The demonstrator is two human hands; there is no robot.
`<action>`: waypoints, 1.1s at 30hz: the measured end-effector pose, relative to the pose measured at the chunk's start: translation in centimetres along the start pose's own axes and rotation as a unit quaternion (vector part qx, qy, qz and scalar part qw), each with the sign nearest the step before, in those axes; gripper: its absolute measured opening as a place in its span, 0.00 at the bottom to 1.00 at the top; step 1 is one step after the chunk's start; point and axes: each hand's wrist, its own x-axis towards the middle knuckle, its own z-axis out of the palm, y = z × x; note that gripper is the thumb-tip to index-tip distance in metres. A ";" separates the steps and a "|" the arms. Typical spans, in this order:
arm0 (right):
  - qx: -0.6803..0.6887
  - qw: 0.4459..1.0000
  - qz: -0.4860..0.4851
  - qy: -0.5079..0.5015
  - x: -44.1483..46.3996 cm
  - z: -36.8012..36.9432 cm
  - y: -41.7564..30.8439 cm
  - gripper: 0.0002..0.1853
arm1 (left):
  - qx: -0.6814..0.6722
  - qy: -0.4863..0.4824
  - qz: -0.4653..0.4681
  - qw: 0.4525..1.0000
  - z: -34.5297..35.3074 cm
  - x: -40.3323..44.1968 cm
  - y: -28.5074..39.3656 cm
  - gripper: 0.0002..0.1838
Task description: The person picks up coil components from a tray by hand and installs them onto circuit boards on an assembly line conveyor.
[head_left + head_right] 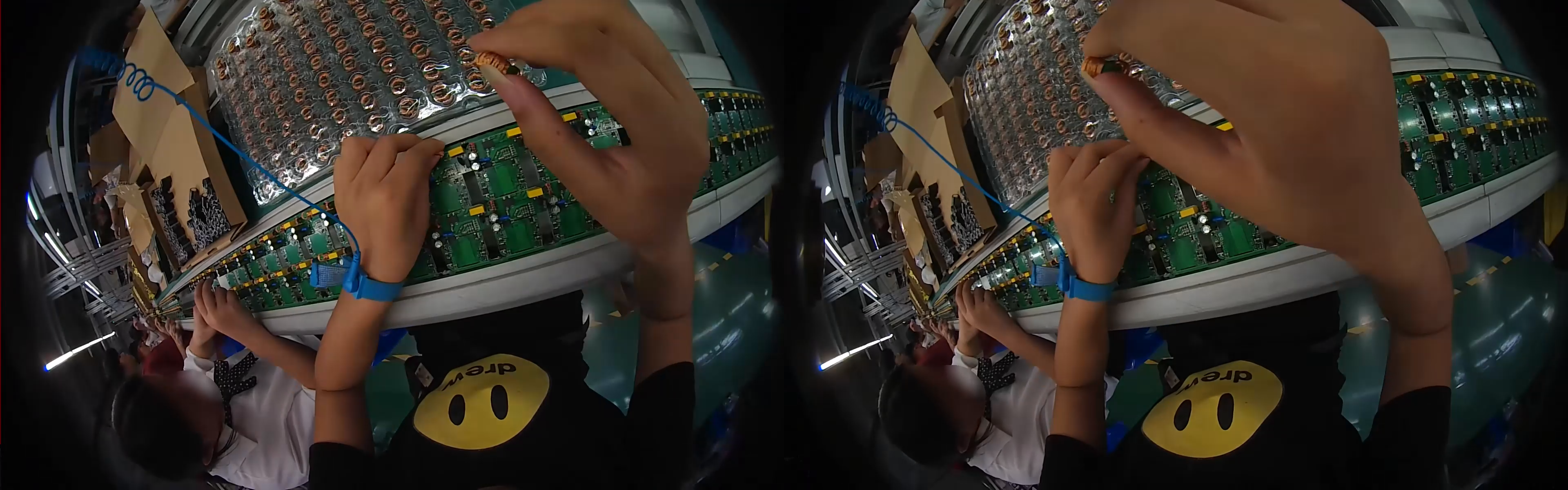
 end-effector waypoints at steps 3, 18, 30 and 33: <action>0.005 1.000 0.006 -0.009 0.6 0.6 -0.5 0.10 | 0.011 -0.002 0.008 1.000 -0.1 0.1 0.1 0.10; 0.022 0.962 0.028 -0.270 -8.2 0.1 -4.8 0.08 | 0.015 -0.017 0.002 1.000 -0.2 0.1 -0.1 0.07; -0.067 0.955 0.068 -0.282 -10.4 1.0 -4.7 0.08 | 0.045 -0.009 0.025 0.999 0.2 -0.1 -0.3 0.07; -0.073 0.954 0.068 -0.282 -10.5 1.0 -4.8 0.08 | 0.035 -0.013 0.023 0.999 0.3 -0.3 -0.3 0.12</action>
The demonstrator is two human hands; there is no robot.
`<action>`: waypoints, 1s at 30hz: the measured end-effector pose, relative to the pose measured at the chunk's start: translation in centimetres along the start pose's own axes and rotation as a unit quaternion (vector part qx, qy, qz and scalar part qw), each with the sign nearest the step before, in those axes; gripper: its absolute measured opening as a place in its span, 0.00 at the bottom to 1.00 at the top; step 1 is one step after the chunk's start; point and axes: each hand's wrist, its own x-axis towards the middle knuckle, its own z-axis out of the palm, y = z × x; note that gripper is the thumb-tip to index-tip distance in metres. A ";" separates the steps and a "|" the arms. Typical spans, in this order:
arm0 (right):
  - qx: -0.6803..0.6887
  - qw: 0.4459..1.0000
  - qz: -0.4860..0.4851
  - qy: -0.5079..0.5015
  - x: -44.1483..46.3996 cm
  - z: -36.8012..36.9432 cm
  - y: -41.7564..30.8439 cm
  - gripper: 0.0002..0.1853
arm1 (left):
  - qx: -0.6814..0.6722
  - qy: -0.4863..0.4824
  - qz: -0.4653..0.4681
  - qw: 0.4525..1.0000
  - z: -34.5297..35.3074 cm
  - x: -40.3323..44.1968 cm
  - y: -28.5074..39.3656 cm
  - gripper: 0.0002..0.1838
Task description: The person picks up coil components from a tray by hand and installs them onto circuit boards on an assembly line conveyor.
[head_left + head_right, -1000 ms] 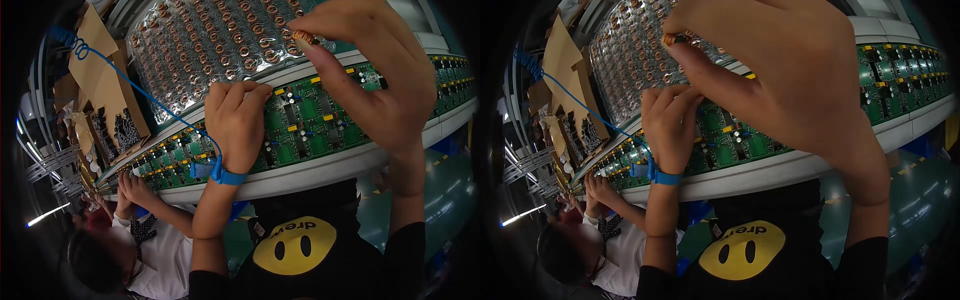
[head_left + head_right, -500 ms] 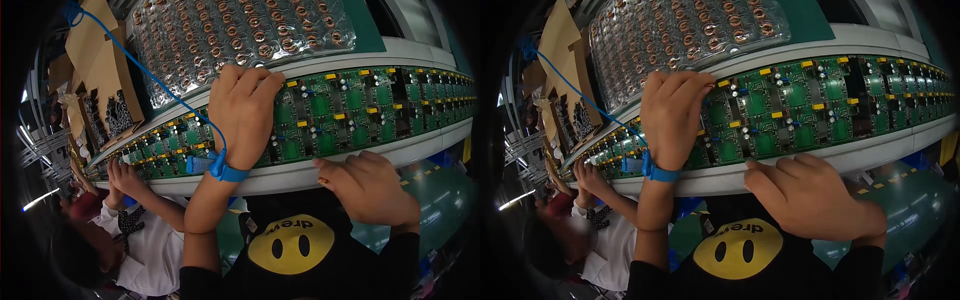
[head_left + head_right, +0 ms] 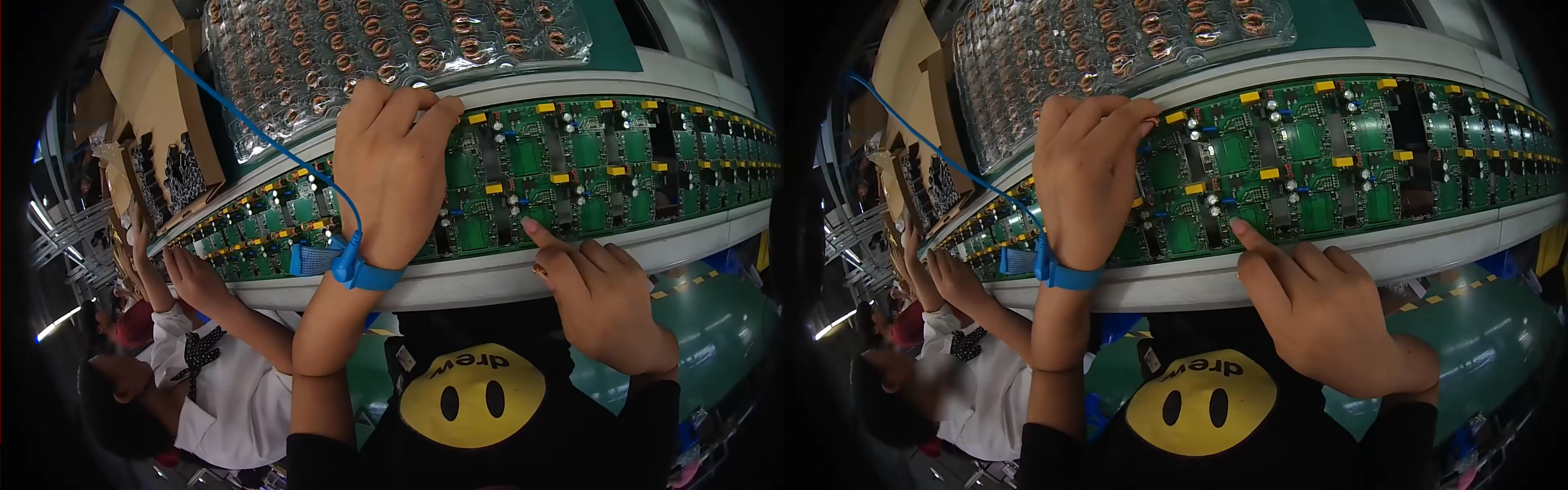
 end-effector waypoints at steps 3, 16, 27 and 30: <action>-0.003 1.000 0.000 0.005 -0.2 0.1 0.1 0.08 | -0.002 -0.002 0.001 1.000 -0.1 0.1 0.1 0.12; -0.012 1.000 -0.002 0.012 -0.5 0.5 0.1 0.07 | 0.007 -0.001 0.009 1.000 -0.5 0.4 0.2 0.08; -0.007 1.000 -0.004 0.021 -0.5 0.7 0.2 0.07 | 0.042 -0.029 0.013 0.999 -1.1 1.4 0.8 0.06; -0.003 1.000 -0.004 0.024 -0.6 0.7 0.3 0.07 | 0.041 -0.033 0.015 0.999 -1.0 1.6 0.9 0.06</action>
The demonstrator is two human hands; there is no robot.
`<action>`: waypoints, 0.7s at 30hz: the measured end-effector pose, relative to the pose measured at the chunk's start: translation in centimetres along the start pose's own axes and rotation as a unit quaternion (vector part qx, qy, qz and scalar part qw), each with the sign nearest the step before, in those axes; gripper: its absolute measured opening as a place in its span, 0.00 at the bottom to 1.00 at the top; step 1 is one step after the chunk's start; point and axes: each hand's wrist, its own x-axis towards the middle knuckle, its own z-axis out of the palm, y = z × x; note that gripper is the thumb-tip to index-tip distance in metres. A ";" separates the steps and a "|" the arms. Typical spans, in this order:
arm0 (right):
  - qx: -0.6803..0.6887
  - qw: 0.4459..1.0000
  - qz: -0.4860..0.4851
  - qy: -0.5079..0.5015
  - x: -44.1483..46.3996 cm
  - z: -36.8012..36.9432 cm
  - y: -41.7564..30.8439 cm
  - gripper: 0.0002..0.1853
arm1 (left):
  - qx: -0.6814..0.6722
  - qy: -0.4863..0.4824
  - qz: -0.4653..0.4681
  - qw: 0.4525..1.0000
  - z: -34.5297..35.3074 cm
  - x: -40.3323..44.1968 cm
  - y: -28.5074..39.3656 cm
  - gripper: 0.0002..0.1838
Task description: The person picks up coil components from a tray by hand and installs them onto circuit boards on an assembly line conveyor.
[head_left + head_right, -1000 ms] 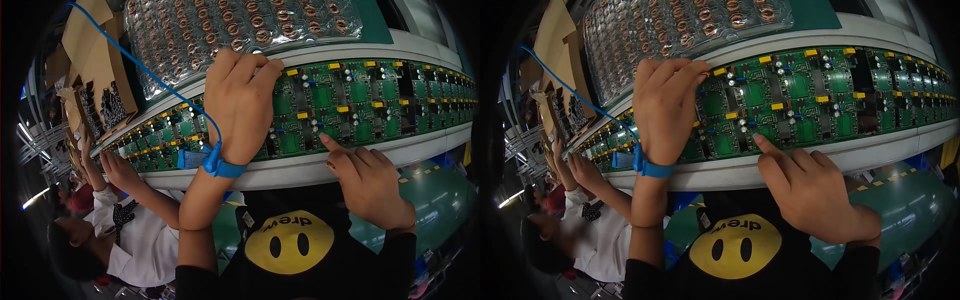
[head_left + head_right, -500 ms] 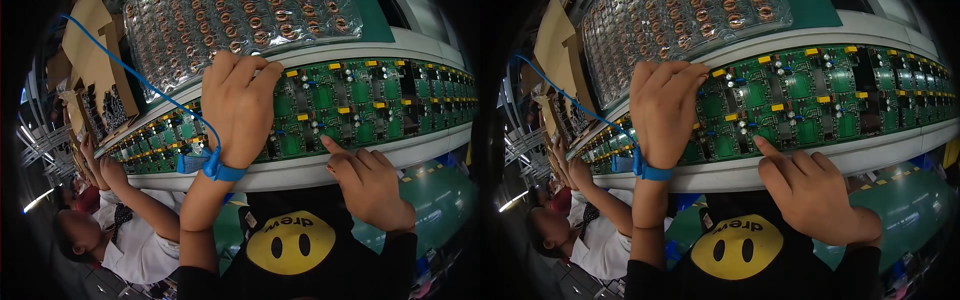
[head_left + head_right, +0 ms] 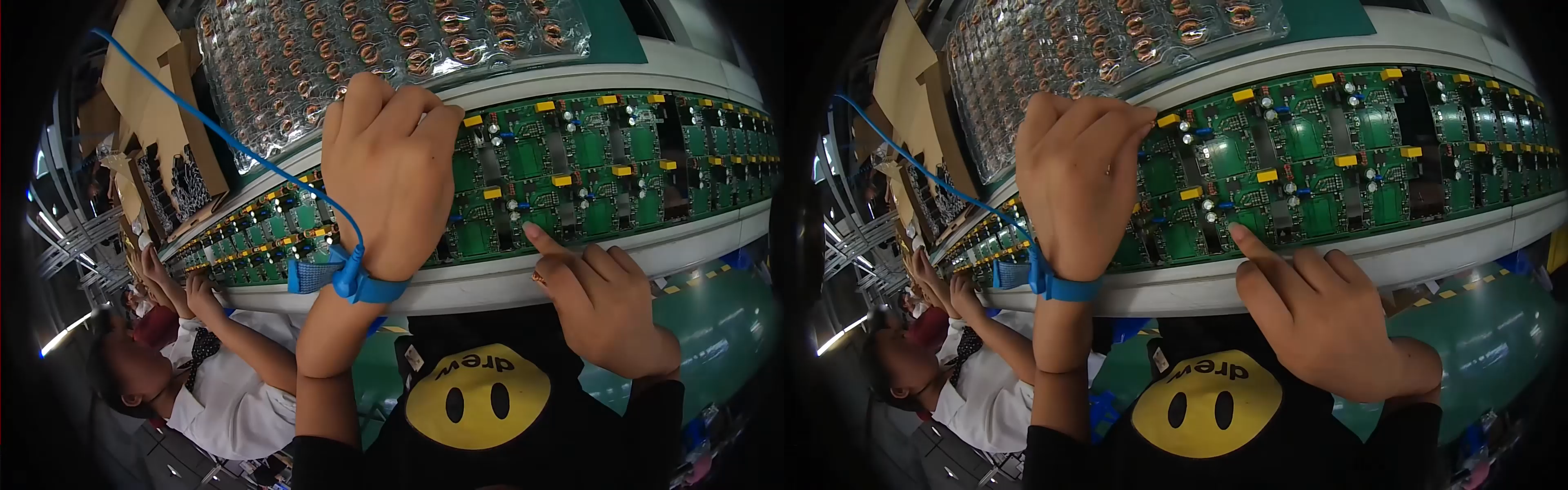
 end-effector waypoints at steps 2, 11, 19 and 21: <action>0.003 1.000 0.002 0.001 0.0 0.1 0.0 0.07 | -0.005 0.002 -0.001 1.000 0.1 0.0 -0.1 0.06; 0.001 1.000 0.007 0.010 -0.1 0.3 0.0 0.07 | -0.018 0.011 -0.033 0.999 0.3 -0.2 -0.1 0.06; 0.022 1.000 0.009 0.001 -0.1 0.1 0.1 0.06 | -0.038 0.018 -0.009 0.999 0.5 -0.3 -0.8 0.07; 0.020 1.000 0.010 0.004 0.0 0.1 0.1 0.06 | -0.045 0.008 -0.005 0.999 0.2 -0.2 -1.0 0.07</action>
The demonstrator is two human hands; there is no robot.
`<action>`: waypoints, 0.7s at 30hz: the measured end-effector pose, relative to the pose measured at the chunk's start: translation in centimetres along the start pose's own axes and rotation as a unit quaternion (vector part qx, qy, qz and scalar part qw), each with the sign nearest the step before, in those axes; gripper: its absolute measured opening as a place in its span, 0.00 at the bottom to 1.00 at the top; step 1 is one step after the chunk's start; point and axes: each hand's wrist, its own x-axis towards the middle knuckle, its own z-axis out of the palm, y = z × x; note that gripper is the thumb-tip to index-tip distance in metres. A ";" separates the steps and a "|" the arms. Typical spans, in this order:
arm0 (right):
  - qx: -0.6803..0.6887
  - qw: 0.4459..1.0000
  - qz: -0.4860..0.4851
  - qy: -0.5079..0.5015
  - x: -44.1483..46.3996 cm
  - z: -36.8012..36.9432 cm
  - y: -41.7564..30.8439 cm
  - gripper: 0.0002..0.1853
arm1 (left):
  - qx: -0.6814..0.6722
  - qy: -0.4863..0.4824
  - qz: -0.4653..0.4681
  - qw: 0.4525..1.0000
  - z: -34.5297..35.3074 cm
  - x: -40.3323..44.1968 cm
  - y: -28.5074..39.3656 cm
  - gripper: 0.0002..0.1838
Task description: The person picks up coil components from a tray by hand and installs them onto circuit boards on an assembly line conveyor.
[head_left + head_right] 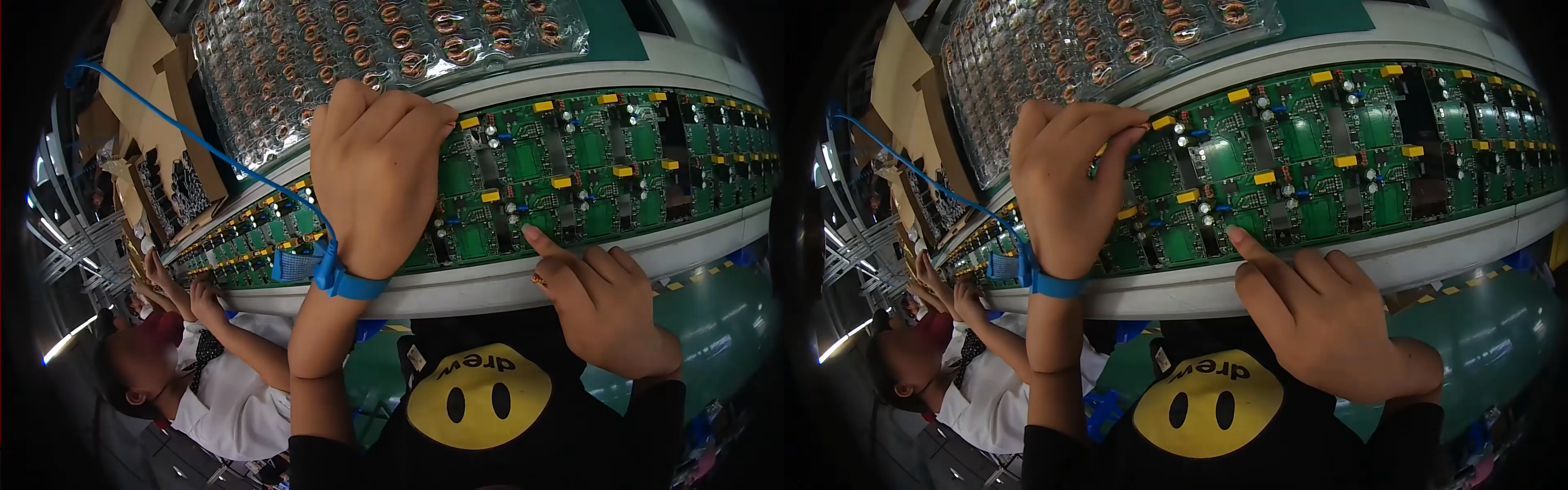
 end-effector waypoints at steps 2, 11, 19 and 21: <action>-0.001 1.000 0.001 0.003 0.0 0.0 0.0 0.06 | -0.007 -0.011 0.003 1.000 -0.1 0.1 -0.1 0.07; -0.002 1.000 0.015 -0.005 -0.2 0.0 -0.1 0.05 | -0.037 -0.007 0.041 0.998 0.4 0.0 -1.1 0.07; 0.001 1.000 0.023 0.009 -0.2 0.2 -0.2 0.05 | -0.002 -0.032 0.044 0.998 -0.4 0.5 -0.5 0.08; 0.001 1.000 0.025 0.007 -0.1 0.2 -0.2 0.05 | -0.011 -0.016 0.049 0.999 0.3 0.2 -0.6 0.08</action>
